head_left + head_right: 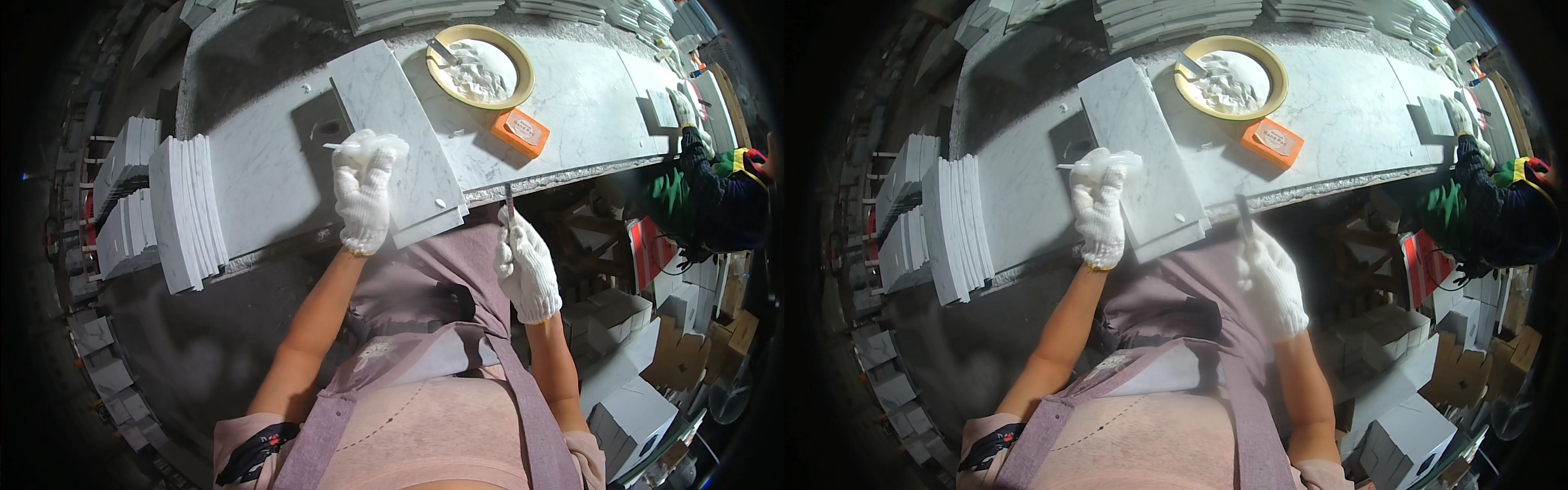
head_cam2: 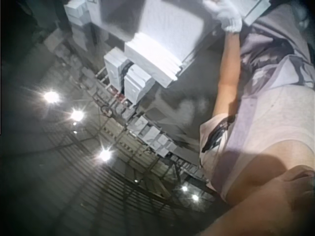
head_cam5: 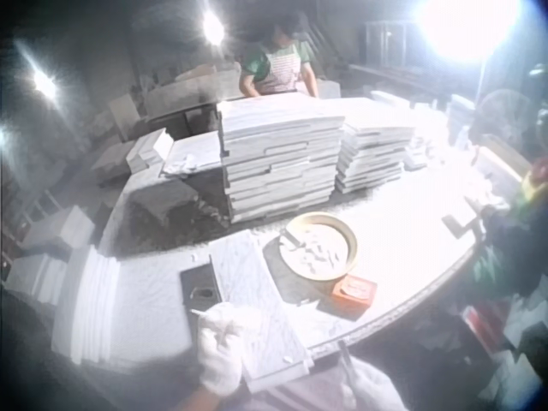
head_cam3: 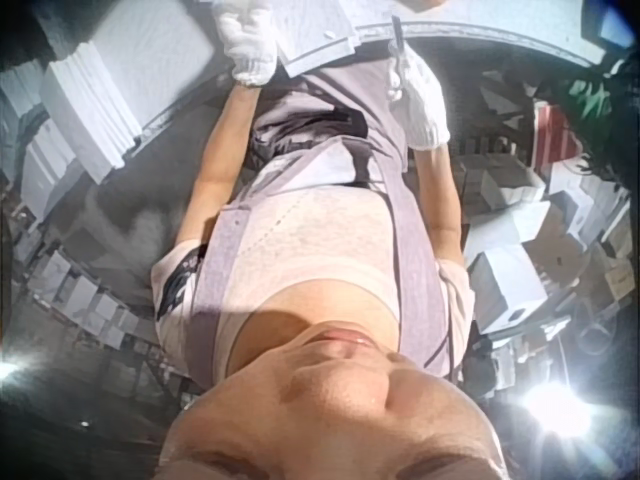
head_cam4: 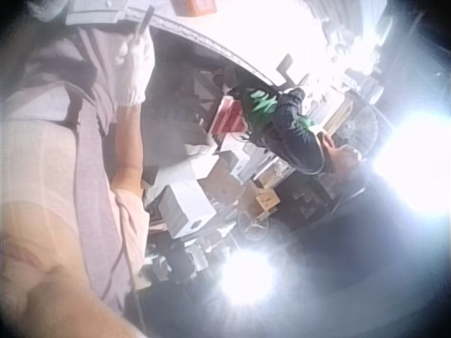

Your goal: The person repeatedly picks up rectangular tiles from a stack, applies a white paste to the edges using a small tool, and scrapes the edges with a metal tool. The person then places the tiles back onto the stack. The process is repeated for multiple tiles.

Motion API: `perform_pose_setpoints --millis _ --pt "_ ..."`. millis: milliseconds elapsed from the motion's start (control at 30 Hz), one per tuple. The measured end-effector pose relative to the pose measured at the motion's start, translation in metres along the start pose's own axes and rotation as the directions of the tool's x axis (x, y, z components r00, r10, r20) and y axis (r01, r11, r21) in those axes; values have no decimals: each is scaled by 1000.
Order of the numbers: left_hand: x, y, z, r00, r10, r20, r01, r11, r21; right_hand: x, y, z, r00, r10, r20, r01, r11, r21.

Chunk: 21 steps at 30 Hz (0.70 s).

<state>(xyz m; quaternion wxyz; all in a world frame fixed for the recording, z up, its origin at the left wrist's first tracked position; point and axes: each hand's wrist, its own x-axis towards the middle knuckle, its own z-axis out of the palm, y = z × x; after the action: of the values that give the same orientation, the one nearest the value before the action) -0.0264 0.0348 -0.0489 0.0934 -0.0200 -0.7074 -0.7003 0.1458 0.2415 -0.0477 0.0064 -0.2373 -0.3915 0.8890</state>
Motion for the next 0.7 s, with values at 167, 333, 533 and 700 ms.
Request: perform_pose_setpoints --millis 167,333,533,700 --pt "-2 14 -23 986 -165 8 165 980 -112 -10 14 1 997 28 -78 -46 969 -241" --pt "-13 18 -33 987 -161 -12 161 987 -8 -10 -13 15 980 188 -57 -195 971 -138" --pt "-20 15 -37 988 -134 81 137 990 -36 -4 -26 29 996 9 84 13 968 -250" --pt "-26 9 -35 992 -30 126 38 998 -58 -5 -31 39 999 36 18 -23 873 -488"
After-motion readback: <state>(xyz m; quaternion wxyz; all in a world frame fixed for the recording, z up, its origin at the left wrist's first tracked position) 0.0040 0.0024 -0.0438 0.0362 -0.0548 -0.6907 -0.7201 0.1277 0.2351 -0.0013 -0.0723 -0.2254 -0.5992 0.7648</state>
